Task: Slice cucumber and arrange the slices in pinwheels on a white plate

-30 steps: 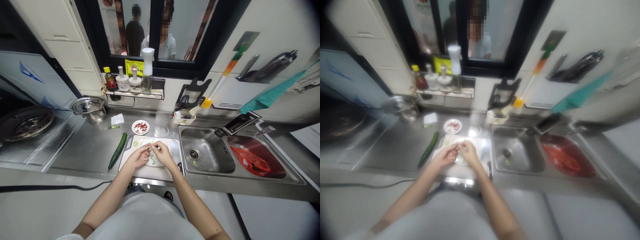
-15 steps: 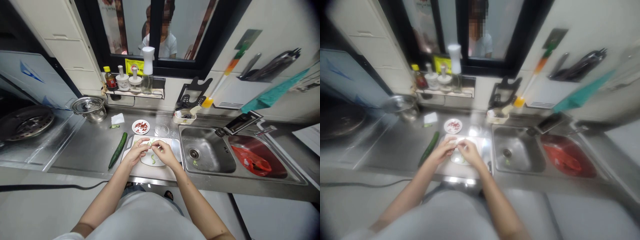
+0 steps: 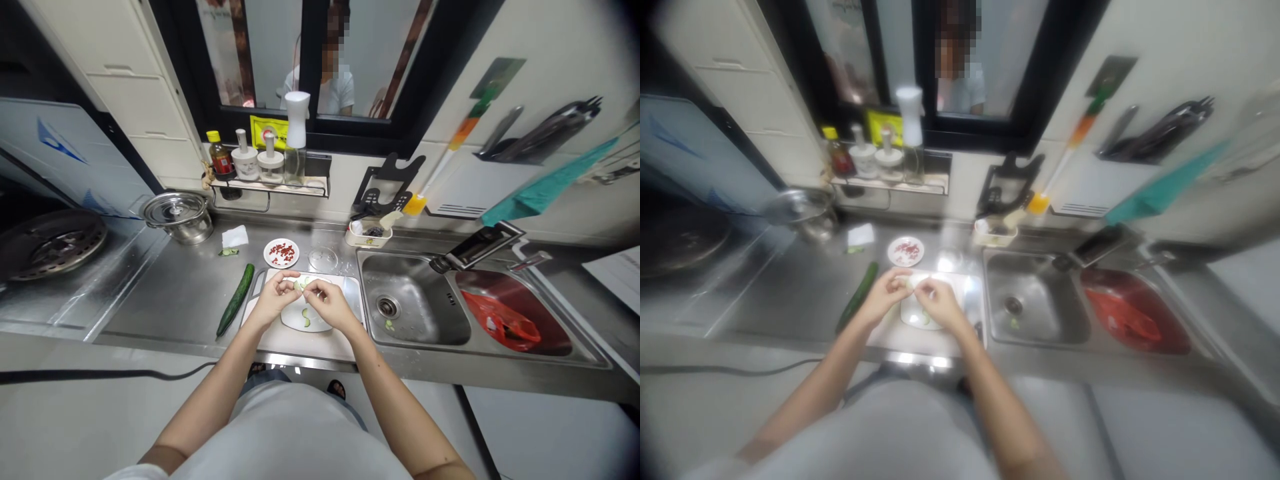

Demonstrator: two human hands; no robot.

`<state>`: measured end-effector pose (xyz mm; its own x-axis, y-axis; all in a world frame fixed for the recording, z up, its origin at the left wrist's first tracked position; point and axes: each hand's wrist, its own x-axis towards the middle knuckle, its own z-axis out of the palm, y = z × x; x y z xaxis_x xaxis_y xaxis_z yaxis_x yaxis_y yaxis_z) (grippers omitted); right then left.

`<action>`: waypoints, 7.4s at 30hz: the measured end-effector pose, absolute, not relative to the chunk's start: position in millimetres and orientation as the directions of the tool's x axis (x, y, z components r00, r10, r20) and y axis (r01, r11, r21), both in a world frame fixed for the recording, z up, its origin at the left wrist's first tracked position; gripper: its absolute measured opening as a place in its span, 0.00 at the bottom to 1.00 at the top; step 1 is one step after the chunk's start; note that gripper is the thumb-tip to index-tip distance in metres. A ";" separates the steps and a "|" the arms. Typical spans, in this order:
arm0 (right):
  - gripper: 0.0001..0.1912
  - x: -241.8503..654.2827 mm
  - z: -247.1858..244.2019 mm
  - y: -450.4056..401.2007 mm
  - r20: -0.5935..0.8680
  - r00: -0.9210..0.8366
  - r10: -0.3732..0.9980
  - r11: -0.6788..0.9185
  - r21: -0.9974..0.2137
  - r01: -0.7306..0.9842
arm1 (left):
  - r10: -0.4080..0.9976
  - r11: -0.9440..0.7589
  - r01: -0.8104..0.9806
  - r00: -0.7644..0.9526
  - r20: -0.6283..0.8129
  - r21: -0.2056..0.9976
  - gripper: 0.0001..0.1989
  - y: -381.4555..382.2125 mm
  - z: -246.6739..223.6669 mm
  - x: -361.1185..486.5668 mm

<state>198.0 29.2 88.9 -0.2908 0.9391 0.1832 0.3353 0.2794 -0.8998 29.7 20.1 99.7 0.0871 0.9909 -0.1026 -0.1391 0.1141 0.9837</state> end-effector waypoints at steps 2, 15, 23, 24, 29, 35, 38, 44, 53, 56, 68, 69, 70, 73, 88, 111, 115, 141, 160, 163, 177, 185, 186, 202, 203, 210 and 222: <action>0.07 198.0 89.2 29.8 0.178 -0.293 0.939 0.274 -0.904 0.329 | 0.995 0.072 -0.106 0.081 -0.063 0.992 0.20 19.8 100.0 29.6; 0.07 202.9 81.7 36.6 0.090 -0.328 0.940 0.179 -0.951 0.251 | 0.995 -0.102 0.129 0.030 0.099 0.986 0.13 19.5 87.6 30.0; 0.08 213.0 49.1 41.9 0.057 -0.306 0.950 0.167 -0.923 0.347 | 0.999 -0.027 0.149 0.033 0.022 0.989 0.09 23.6 46.0 31.9; 0.08 214.2 43.9 41.8 0.049 -0.302 0.952 0.167 -0.910 0.380 | 0.999 -0.009 0.166 0.037 0.003 0.986 0.08 23.6 39.3 32.6; 0.08 217.9 22.3 38.6 -0.041 -0.321 0.946 0.152 -0.821 0.551 | 0.992 0.099 0.314 0.049 -0.121 0.944 0.07 20.9 9.4 36.5; 0.08 216.2 7.6 32.0 -0.170 -0.322 0.931 0.141 -0.648 0.749 | 0.970 0.128 0.560 0.102 -0.221 0.819 0.06 14.2 -12.1 40.7; 0.09 213.9 3.8 28.5 -0.236 -0.320 0.918 0.137 -0.569 0.811 | 0.960 0.114 0.670 0.115 -0.254 0.734 0.06 12.0 -16.1 43.9; 0.12 207.9 1.4 26.3 -0.323 -0.320 0.891 0.152 -0.451 0.880 | 0.958 0.039 0.828 0.127 -0.256 0.559 0.08 10.6 -19.2 51.5; 0.14 202.2 3.1 26.9 -0.379 -0.290 0.878 0.182 -0.296 0.938 | 0.967 -0.042 0.899 0.146 -0.210 0.435 0.09 7.8 -20.1 56.7; 0.13 201.8 2.5 27.6 -0.386 -0.291 0.875 0.183 -0.291 0.939 | 0.968 -0.064 0.896 0.162 -0.191 0.439 0.09 7.0 -21.4 56.1; 0.12 201.8 1.9 26.7 -0.360 -0.297 0.884 0.203 -0.278 0.939 | 0.919 -0.389 0.832 0.381 0.102 0.395 0.14 -15.6 -37.6 46.4; 0.12 202.0 1.5 26.6 -0.357 -0.300 0.885 0.206 -0.278 0.938 | 0.912 -0.405 0.827 0.394 0.112 0.391 0.14 -16.7 -38.5 45.7; 0.12 202.2 1.1 26.5 -0.354 -0.302 0.885 0.210 -0.276 0.938 | 0.907 -0.416 0.823 0.404 0.118 0.386 0.15 -17.5 -39.0 45.2; 0.12 202.6 0.3 26.0 -0.345 -0.310 0.886 0.224 -0.267 0.937 | 0.896 -0.440 0.820 0.429 0.116 0.366 0.15 -18.1 -37.9 45.0; 0.14 210.4 -4.7 13.8 -0.299 -0.329 0.896 0.278 -0.200 0.939 | 0.892 -0.446 0.826 0.444 0.090 0.344 0.15 -17.2 -38.6 46.4; 0.13 201.7 -11.9 10.3 -0.285 -0.264 0.922 0.236 -0.129 0.963 | 0.914 -0.378 0.870 0.406 -0.023 0.317 0.16 -15.1 -21.0 57.9; 0.14 199.9 -9.9 9.3 -0.274 -0.255 0.927 0.226 -0.133 0.965 | 0.912 -0.363 0.874 0.404 -0.070 0.324 0.16 -12.8 -19.5 58.8; 0.15 199.4 -3.3 14.1 -0.301 -0.251 0.920 0.206 -0.171 0.963 | 0.941 -0.178 0.841 0.297 -0.162 0.511 0.14 -0.6 -11.3 54.4; 0.13 202.3 -7.9 16.3 -0.310 -0.275 0.910 0.216 -0.212 0.953 | 0.915 0.404 0.837 -0.374 -0.153 0.370 0.15 62.0 -36.8 -3.0; 0.13 202.3 -6.4 16.2 -0.313 -0.273 0.909 0.212 -0.216 0.953 | 0.910 0.415 0.832 -0.385 -0.156 0.369 0.13 65.8 -42.8 -3.3; 0.12 201.9 -6.5 17.8 -0.317 -0.263 0.911 0.195 -0.230 0.953 | 0.910 0.412 0.796 -0.387 -0.152 0.444 0.13 68.1 -44.7 -10.9; 0.11 201.6 -4.0 14.7 -0.320 -0.244 0.915 0.163 -0.259 0.952 | 0.894 0.405 0.561 -0.407 -0.185 0.722 0.07 72.7 -50.2 -14.2; 0.11 201.8 -3.5 14.3 -0.320 -0.239 0.917 0.158 -0.261 0.952 | 0.890 0.398 0.483 -0.408 -0.201 0.780 0.08 72.9 -50.7 -14.4; 0.14 162.9 28.5 60.0 0.036 -0.206 0.978 0.144 -0.831 0.538 | 0.952 0.304 -0.031 -0.009 -0.305 0.952 0.14 51.1 29.9 -5.7; 0.13 161.2 28.8 61.2 0.042 -0.219 0.975 0.153 -0.840 0.521 | 0.955 0.298 -0.031 0.003 -0.298 0.954 0.14 51.4 31.6 -4.7; 0.07 161.5 32.5 59.9 0.049 -0.249 0.967 0.175 -0.839 0.515 | 0.957 0.291 -0.025 0.024 -0.290 0.956 0.15 50.9 30.6 2.1; 0.08 172.9 38.3 57.9 0.106 -0.239 0.965 0.217 -0.833 0.509 | 0.859 0.512 -0.123 0.101 -0.503 0.850 0.27 45.1 23.5 2.9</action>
<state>172.9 57.9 38.3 -0.2387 0.9653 0.1060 0.5093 0.2174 -0.8326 2.9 45.1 23.5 0.1005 0.8587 -0.5026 -0.1230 0.5120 0.8501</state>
